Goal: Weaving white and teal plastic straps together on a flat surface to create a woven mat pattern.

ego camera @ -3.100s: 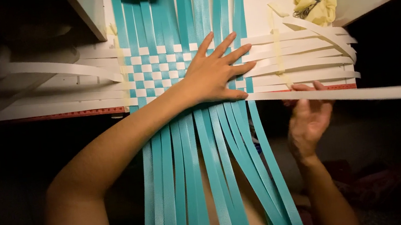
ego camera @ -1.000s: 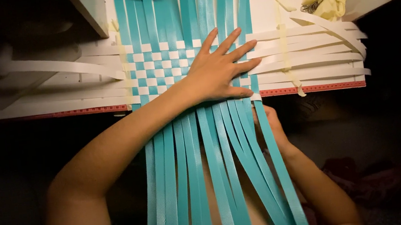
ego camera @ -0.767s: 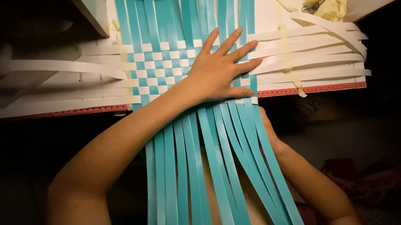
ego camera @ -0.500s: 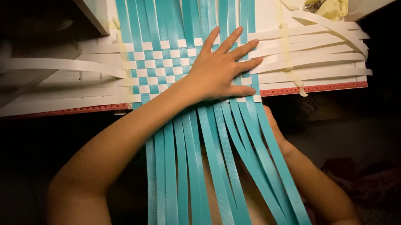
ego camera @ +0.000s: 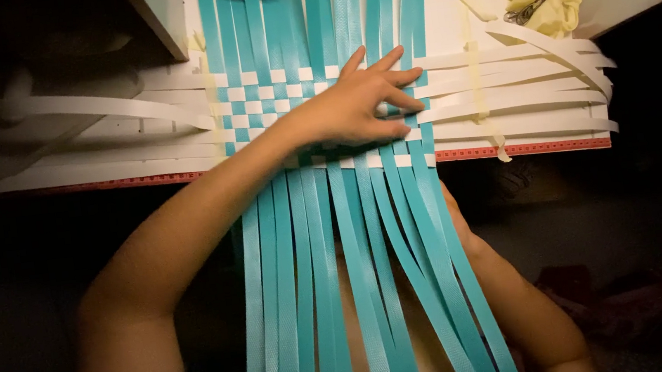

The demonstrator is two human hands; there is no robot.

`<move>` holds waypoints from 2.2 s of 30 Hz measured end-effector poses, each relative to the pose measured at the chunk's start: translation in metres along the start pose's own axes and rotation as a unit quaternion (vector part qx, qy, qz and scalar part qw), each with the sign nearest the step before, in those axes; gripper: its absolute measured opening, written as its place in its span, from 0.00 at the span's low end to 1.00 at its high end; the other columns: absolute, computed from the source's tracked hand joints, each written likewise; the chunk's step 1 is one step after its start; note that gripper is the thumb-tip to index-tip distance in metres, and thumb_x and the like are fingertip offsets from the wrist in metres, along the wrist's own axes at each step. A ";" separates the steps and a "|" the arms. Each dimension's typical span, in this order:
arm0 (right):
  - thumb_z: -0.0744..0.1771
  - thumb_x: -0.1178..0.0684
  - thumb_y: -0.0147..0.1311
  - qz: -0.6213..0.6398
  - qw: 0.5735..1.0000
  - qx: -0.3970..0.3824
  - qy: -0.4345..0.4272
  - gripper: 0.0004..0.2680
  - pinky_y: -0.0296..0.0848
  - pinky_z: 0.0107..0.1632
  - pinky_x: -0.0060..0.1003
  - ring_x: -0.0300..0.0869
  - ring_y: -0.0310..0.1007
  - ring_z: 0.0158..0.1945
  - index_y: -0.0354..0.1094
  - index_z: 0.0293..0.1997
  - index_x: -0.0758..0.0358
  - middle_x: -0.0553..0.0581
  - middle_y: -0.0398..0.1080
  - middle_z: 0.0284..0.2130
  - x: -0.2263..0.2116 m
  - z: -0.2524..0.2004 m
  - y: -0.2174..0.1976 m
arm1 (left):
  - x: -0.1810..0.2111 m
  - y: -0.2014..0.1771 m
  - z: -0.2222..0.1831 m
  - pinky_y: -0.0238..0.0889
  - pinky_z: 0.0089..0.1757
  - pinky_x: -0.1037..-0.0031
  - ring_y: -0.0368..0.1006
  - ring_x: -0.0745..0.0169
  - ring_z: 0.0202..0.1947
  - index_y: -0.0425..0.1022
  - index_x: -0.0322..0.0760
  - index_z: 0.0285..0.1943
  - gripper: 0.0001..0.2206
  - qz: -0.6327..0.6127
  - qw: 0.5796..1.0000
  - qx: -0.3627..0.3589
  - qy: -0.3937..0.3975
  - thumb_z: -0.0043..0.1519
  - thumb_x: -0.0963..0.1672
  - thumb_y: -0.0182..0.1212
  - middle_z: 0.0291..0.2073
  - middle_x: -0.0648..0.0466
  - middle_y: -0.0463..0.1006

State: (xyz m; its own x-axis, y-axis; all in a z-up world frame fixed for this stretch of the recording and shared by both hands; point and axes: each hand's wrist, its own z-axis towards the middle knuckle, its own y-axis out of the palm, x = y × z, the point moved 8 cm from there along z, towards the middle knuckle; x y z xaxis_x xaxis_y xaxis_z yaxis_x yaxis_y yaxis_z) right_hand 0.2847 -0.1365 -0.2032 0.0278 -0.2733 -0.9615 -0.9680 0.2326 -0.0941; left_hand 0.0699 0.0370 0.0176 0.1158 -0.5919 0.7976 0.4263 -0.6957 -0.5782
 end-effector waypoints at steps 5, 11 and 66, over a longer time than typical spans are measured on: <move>0.66 0.55 0.52 0.006 1.000 -0.007 0.004 0.04 0.70 0.35 0.35 0.36 0.64 0.30 0.71 0.37 0.64 0.56 0.70 0.23 0.003 -0.002 0.010 | 0.004 -0.046 -0.030 0.46 0.54 0.47 0.62 0.41 0.59 0.74 0.40 0.54 0.12 -0.124 0.987 0.100 0.030 0.64 0.45 0.54 0.50 0.43 0.76; 0.66 0.55 0.53 0.028 1.000 -0.002 0.010 0.04 0.70 0.34 0.34 0.36 0.64 0.29 0.71 0.36 0.64 0.56 0.70 0.23 0.042 -0.002 0.047 | 0.010 -0.078 -0.199 0.59 0.27 0.76 0.66 0.63 0.20 0.68 0.36 0.24 0.06 -0.188 0.928 0.313 -0.071 0.55 0.37 0.53 0.18 0.52 0.71; 0.64 0.55 0.56 0.007 0.996 -0.057 0.063 0.05 0.68 0.30 0.32 0.34 0.60 0.25 0.71 0.28 0.62 0.53 0.67 0.18 -0.152 -0.025 0.141 | -0.046 -0.039 -0.292 0.72 0.22 0.67 0.76 0.49 0.17 0.72 0.20 0.30 0.14 -0.358 0.758 0.489 -0.242 0.64 0.42 0.53 0.23 0.35 0.77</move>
State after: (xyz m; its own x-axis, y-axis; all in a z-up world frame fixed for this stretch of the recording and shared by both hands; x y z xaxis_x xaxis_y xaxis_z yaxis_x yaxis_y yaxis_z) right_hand 0.1374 -0.0856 -0.0634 -0.0104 -0.3869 -0.9221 -0.9903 0.1319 -0.0442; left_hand -0.2142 -0.0278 -0.0464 -0.2446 0.1788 0.9530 0.9689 0.0063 0.2475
